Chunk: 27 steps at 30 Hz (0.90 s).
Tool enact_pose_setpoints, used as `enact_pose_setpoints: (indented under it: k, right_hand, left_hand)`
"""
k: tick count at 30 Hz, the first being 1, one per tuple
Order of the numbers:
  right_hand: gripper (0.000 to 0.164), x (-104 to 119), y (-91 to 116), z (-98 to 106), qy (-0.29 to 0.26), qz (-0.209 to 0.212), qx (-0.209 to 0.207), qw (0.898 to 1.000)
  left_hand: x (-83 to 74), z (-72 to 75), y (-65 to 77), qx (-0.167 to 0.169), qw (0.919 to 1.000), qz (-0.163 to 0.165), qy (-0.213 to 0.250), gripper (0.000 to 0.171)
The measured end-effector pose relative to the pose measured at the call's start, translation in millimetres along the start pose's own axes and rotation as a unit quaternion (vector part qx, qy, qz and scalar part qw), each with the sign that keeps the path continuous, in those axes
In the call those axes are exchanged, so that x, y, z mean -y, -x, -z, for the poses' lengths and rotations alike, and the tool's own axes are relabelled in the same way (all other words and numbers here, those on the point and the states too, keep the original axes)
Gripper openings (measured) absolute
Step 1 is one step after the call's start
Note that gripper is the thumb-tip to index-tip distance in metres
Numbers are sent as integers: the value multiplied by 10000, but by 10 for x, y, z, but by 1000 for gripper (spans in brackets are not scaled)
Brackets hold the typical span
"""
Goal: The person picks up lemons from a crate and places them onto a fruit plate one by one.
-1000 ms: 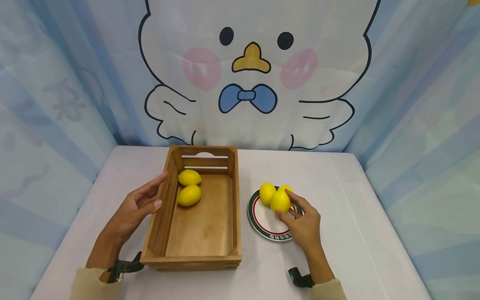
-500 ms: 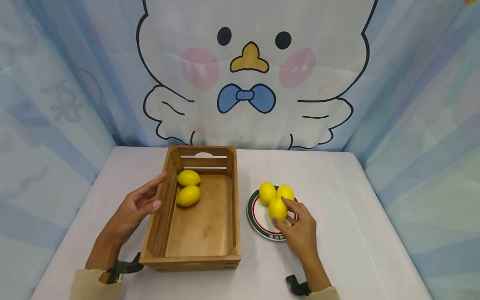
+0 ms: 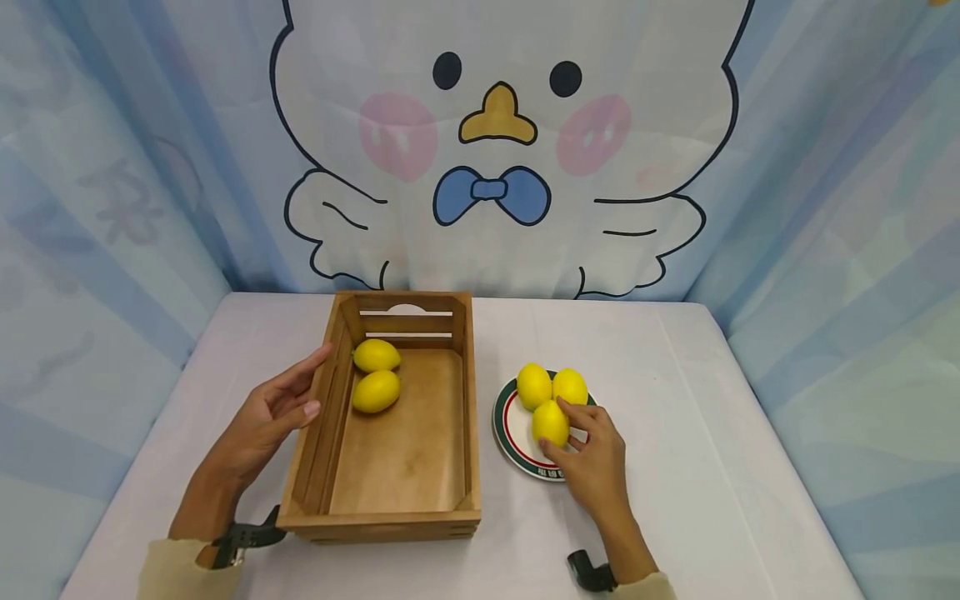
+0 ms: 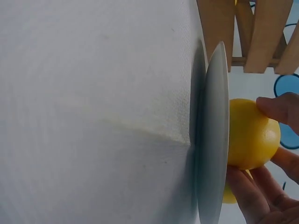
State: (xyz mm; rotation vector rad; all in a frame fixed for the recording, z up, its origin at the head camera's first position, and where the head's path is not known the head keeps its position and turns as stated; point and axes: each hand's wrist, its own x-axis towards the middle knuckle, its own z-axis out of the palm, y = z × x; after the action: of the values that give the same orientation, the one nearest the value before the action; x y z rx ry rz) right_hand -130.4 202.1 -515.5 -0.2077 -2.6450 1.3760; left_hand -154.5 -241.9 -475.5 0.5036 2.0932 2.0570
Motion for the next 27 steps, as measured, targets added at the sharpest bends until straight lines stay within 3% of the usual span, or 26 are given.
enact_pose_setpoints:
  k: [12, 27]
  right_hand:
    - [62, 13, -3, -14, 49, 109, -95, 9999]
    - [60, 59, -24, 17, 246, -155, 87, 9995]
  left_hand:
    - [1, -2, -2, -27, 10000, -34, -30, 71]
    - [6, -4, -4, -54, 10000, 17, -53, 70]
